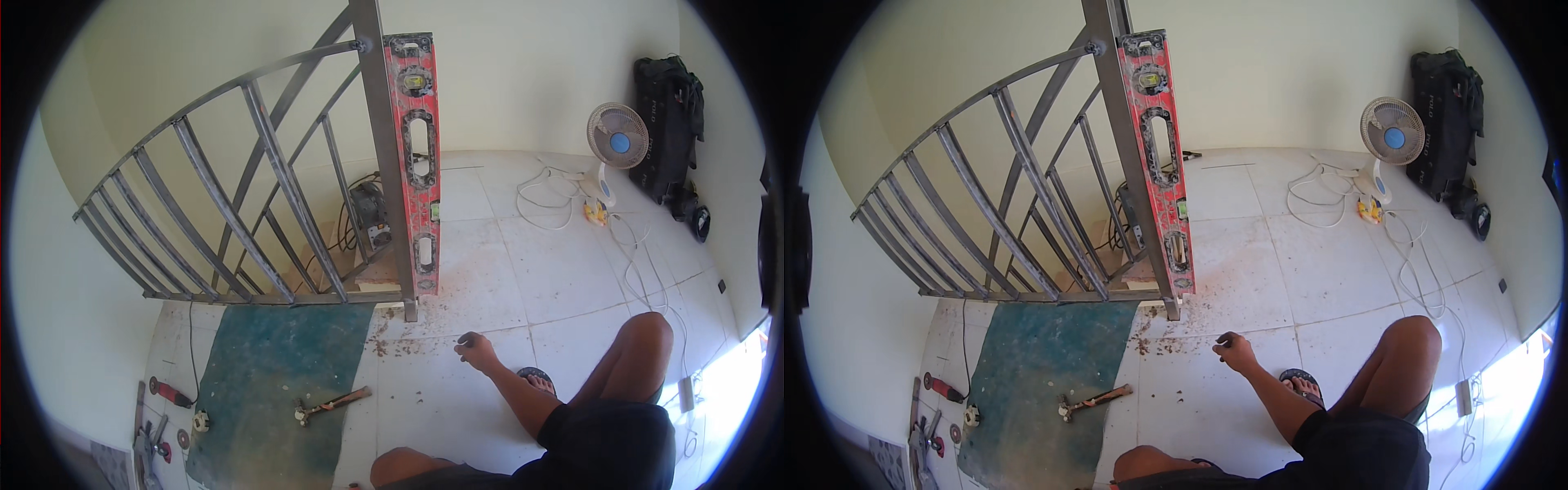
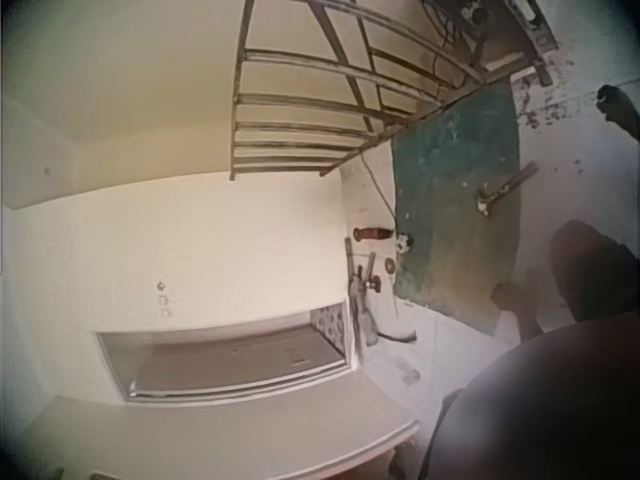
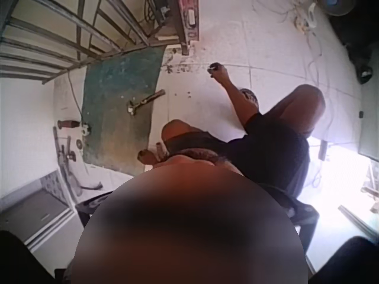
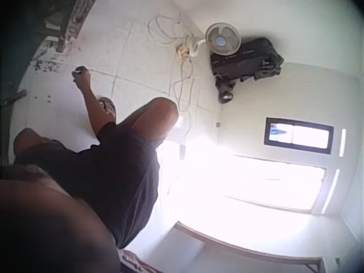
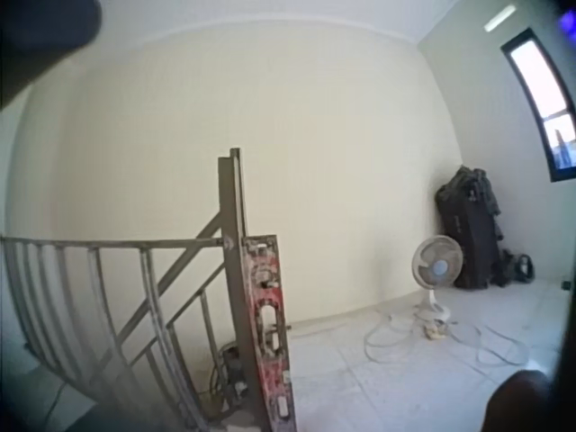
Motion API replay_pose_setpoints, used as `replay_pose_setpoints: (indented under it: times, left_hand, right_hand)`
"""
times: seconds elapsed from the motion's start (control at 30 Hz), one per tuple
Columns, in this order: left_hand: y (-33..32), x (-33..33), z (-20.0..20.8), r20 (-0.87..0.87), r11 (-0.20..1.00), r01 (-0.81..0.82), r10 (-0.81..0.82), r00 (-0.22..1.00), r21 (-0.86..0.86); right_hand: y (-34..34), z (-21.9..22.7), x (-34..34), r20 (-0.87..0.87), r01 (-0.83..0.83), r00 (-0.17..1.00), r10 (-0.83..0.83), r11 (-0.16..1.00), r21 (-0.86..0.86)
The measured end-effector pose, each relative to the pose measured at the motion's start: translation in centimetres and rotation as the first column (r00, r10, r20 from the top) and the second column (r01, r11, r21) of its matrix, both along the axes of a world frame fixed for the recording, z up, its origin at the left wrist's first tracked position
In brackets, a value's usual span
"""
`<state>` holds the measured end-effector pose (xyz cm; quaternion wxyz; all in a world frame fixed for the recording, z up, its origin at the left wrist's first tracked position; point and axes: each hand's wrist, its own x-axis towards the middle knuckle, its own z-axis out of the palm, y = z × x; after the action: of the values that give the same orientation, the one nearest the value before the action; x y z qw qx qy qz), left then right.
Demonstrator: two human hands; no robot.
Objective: Checking the level and alignment of a metal railing and securing it into place.
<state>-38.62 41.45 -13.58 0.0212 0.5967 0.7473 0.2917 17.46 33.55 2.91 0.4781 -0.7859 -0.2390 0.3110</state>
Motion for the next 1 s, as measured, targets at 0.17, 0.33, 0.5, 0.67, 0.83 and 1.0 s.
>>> replay_pose_setpoints:
  times: [0.17, 0.33, 0.5, 0.67, 0.83, 1.0]
  left_hand:
    - [0.7, -0.4, -1.4, 0.007, 1.0, 0.003, -0.004, 1.0, 0.03]
    - [-1.7, -3.9, -2.0, 0.003, 0.993, -0.101, 0.101, 0.995, 0.053]
    - [-5.4, 2.2, 6.7, 0.03, 0.976, -0.219, 0.218, 0.976, 0.016]
    - [-5.7, -1.5, 8.0, 0.056, 0.99, -0.13, 0.132, 0.99, -0.047]
    - [-6.2, -3.0, 7.8, 0.043, 0.997, -0.01, 0.006, 0.999, 0.077]
    - [-5.9, -2.5, 8.4, 0.004, 1.0, 0.003, -0.002, 1.0, -0.024]
  right_hand:
    - [-0.7, -0.1, -0.3, 0.019, -0.036, 0.999, 0.037, 0.998, -0.044]
    - [1.4, -1.2, -2.7, 0.008, -0.124, 0.992, 0.125, 0.992, -0.021]
    - [-0.8, -3.1, -1.1, 0.002, -0.1, 0.995, 0.1, 0.994, 0.041]
    - [1.0, -2.5, -5.2, 0.049, -0.264, 0.962, 0.268, 0.962, -0.074]
    - [1.6, -4.1, -6.3, 0.409, -0.405, 0.789, 0.458, 0.889, -0.213]
    - [1.4, -3.9, -8.1, 0.558, -0.443, 0.561, 0.612, 0.791, -0.422]
